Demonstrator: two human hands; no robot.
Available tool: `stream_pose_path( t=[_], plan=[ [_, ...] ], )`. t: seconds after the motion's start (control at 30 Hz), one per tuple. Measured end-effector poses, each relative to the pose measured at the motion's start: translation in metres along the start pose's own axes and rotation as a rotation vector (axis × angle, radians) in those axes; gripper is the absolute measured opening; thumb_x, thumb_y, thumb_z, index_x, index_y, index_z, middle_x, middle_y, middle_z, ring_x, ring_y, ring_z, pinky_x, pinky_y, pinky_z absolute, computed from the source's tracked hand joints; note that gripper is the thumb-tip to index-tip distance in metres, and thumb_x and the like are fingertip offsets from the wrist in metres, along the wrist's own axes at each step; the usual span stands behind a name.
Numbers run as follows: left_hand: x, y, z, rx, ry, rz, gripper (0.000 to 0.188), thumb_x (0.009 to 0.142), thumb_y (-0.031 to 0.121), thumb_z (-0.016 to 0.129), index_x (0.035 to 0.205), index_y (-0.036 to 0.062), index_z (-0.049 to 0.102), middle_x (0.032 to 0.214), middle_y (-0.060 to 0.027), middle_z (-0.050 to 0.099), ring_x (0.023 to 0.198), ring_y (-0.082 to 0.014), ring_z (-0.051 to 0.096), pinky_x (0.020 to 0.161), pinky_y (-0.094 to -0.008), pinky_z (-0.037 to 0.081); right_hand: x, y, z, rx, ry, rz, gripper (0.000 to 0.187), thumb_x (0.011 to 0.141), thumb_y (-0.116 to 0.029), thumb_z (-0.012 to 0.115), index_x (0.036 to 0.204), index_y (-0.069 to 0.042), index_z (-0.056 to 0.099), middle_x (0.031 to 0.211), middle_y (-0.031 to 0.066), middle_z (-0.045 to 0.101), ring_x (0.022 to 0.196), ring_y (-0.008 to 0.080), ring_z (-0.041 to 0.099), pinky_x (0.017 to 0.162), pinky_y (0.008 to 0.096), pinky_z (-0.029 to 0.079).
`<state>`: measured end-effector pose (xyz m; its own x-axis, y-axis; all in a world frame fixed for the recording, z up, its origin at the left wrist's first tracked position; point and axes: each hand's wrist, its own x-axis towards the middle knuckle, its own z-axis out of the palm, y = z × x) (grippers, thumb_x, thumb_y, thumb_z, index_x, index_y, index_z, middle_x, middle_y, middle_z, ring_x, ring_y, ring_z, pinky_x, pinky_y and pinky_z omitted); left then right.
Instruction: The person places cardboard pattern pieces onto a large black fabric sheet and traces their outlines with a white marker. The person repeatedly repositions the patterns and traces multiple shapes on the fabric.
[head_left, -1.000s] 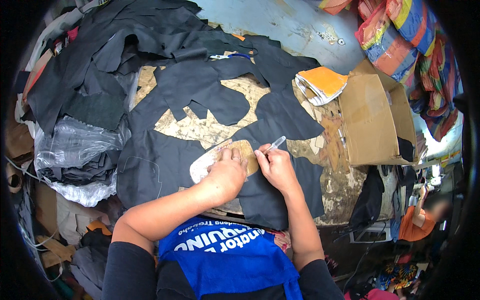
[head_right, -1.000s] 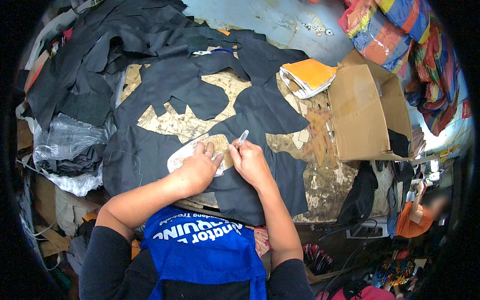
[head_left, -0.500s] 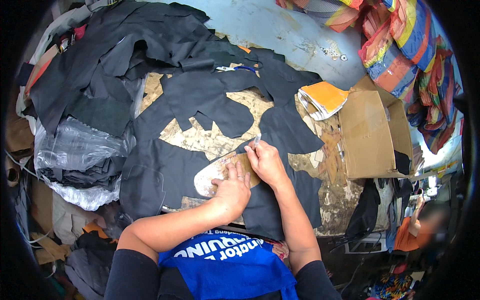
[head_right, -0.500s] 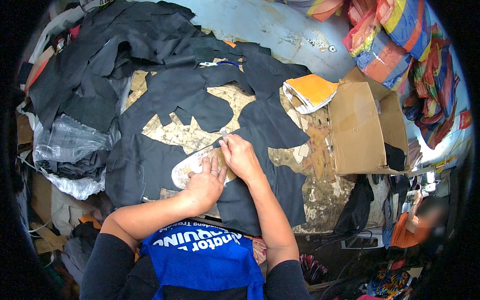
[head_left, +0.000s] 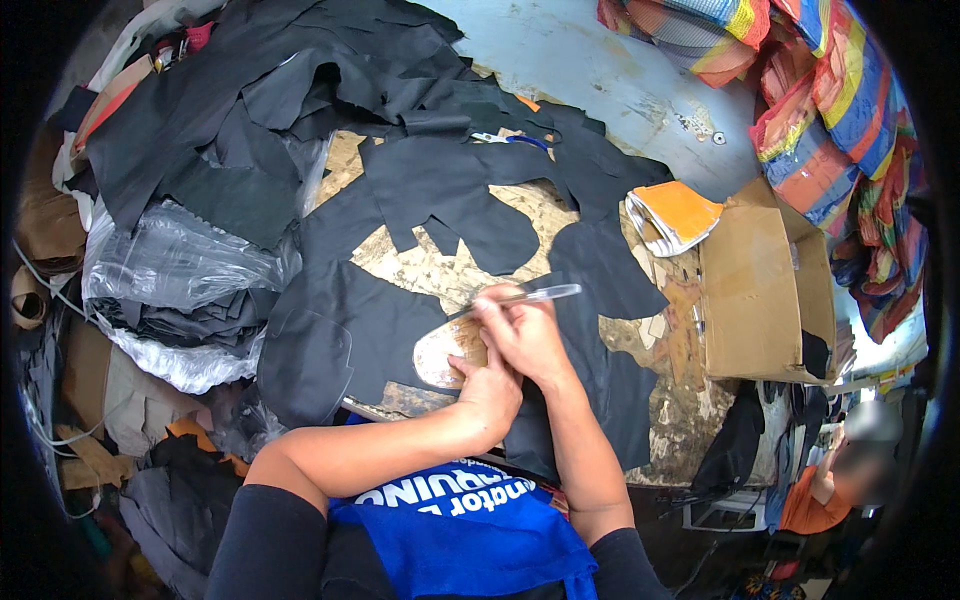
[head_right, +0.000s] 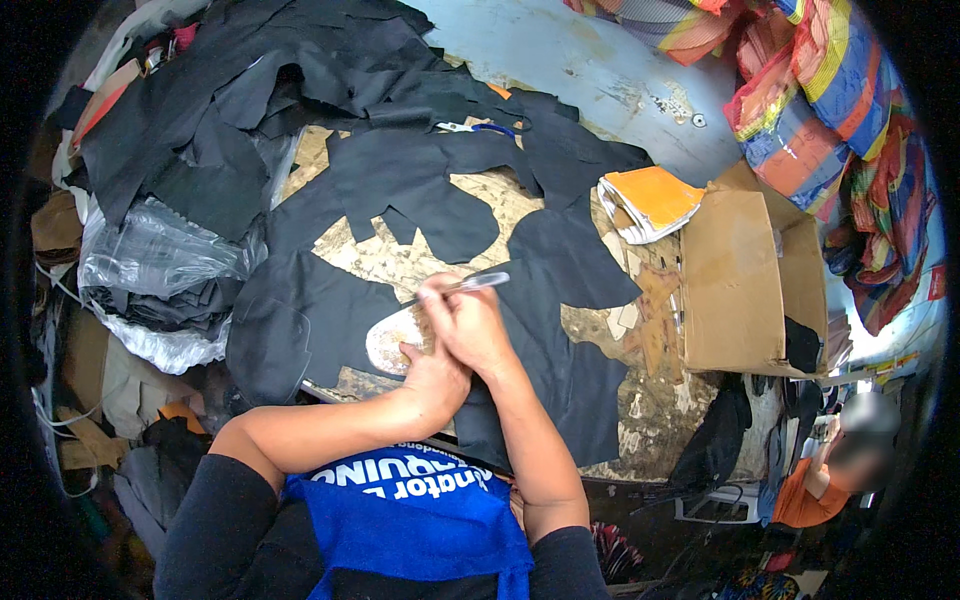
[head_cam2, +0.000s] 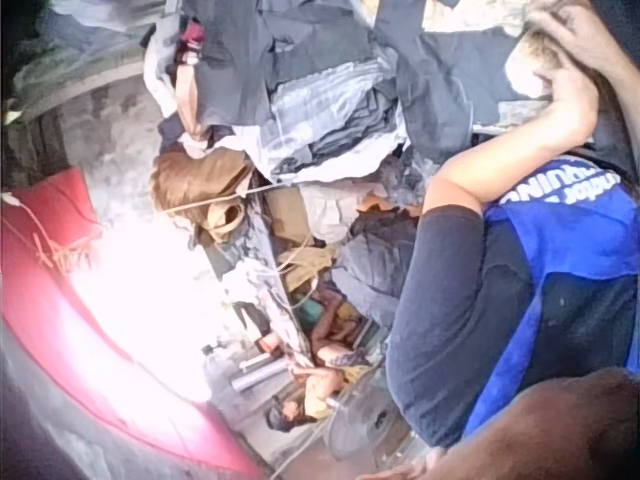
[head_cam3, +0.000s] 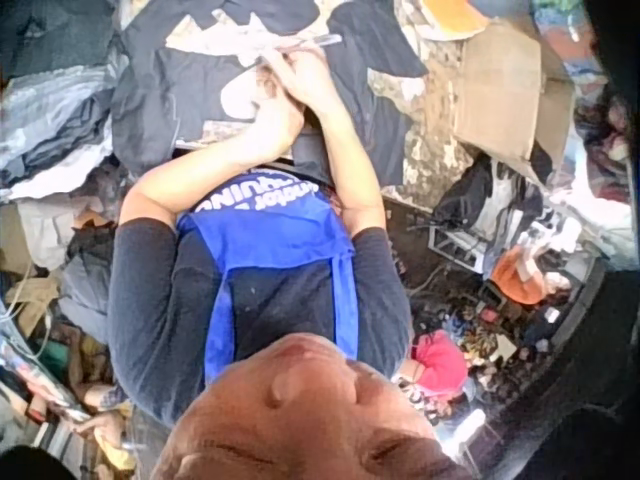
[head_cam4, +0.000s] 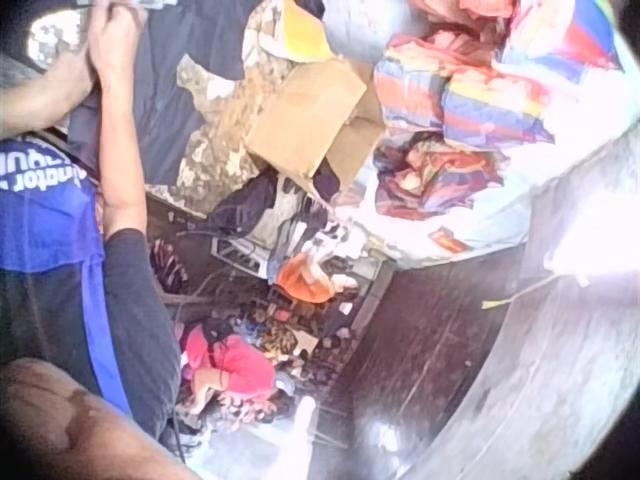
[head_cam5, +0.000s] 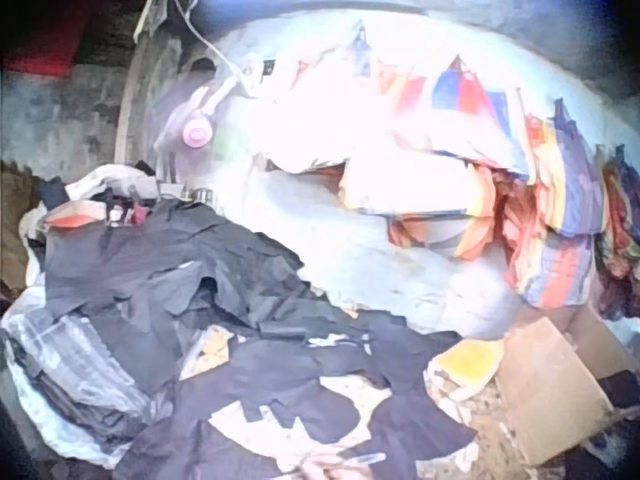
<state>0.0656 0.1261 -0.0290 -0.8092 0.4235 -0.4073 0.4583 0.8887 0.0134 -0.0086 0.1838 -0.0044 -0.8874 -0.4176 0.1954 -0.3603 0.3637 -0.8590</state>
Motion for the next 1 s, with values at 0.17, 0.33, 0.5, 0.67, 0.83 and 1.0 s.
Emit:
stream_pose_path(
  t=[0.17,0.33,0.5,0.67,0.83,1.0],
  plan=[
    [0.005,0.008,0.030,0.197,0.357,-0.062,0.043,0.086,0.020,0.055,0.126,0.0061,0.056,0.133,-0.0131,0.050,0.125,-0.0336,0.044,0.096,-0.0604,0.037,0.003,-0.019,0.020,0.026,-0.505,0.054,0.022,0.085,-0.022,0.061,0.086,-0.001,0.066,0.074,0.0149,0.064,0.071,0.0258,0.064,0.068,0.0342,0.049],
    [0.008,0.007,0.047,0.177,0.368,0.020,0.045,0.085,0.023,0.056,0.128,0.0094,0.055,0.137,-0.0123,0.046,0.126,-0.0324,0.043,0.098,-0.0559,0.035,0.011,-0.028,0.028,-0.086,-0.562,0.009,0.018,0.083,-0.018,0.062,0.085,-0.001,0.068,0.073,0.0179,0.065,0.069,0.0319,0.064,0.067,0.0381,0.050],
    [0.005,0.003,0.031,0.026,0.184,0.035,0.048,0.086,0.022,0.055,0.130,0.0060,0.052,0.139,-0.0134,0.043,0.128,-0.0395,0.036,0.086,-0.0676,0.040,0.013,-0.017,0.033,-0.141,-0.214,0.083,0.019,0.080,-0.015,0.061,0.080,0.003,0.066,0.072,0.0203,0.064,0.066,0.0308,0.064,0.065,0.0380,0.050],
    [-0.002,0.000,0.005,0.039,0.141,-0.090,0.049,0.087,0.017,0.050,0.133,-0.0008,0.046,0.139,-0.0214,0.039,0.129,-0.0434,0.032,0.078,-0.0682,0.046,0.018,0.010,0.004,-0.312,0.106,0.195,0.020,0.081,-0.016,0.059,0.079,0.003,0.066,0.070,0.0189,0.065,0.061,0.0304,0.065,0.059,0.0374,0.050],
    [-0.009,-0.012,0.001,0.035,0.242,-0.043,0.050,0.089,0.013,0.046,0.136,-0.0010,0.040,0.144,-0.0259,0.032,0.129,-0.0424,0.035,0.074,-0.0632,0.050,-0.011,0.020,-0.011,-0.413,0.488,0.133,0.016,0.086,-0.014,0.058,0.092,-0.001,0.064,0.079,0.0189,0.066,0.073,0.0353,0.065,0.067,0.0412,0.051],
    [-0.015,-0.035,0.020,-0.295,0.737,0.035,0.042,0.072,0.006,0.058,0.114,0.0016,0.061,0.123,-0.0223,0.056,0.113,-0.0364,0.054,0.090,-0.0382,0.048,-0.047,0.022,-0.010,-0.508,0.441,0.164,0.021,0.081,-0.013,0.063,0.098,-0.001,0.062,0.093,0.0190,0.064,0.093,0.0357,0.060,0.084,0.0420,0.047]
  ],
)
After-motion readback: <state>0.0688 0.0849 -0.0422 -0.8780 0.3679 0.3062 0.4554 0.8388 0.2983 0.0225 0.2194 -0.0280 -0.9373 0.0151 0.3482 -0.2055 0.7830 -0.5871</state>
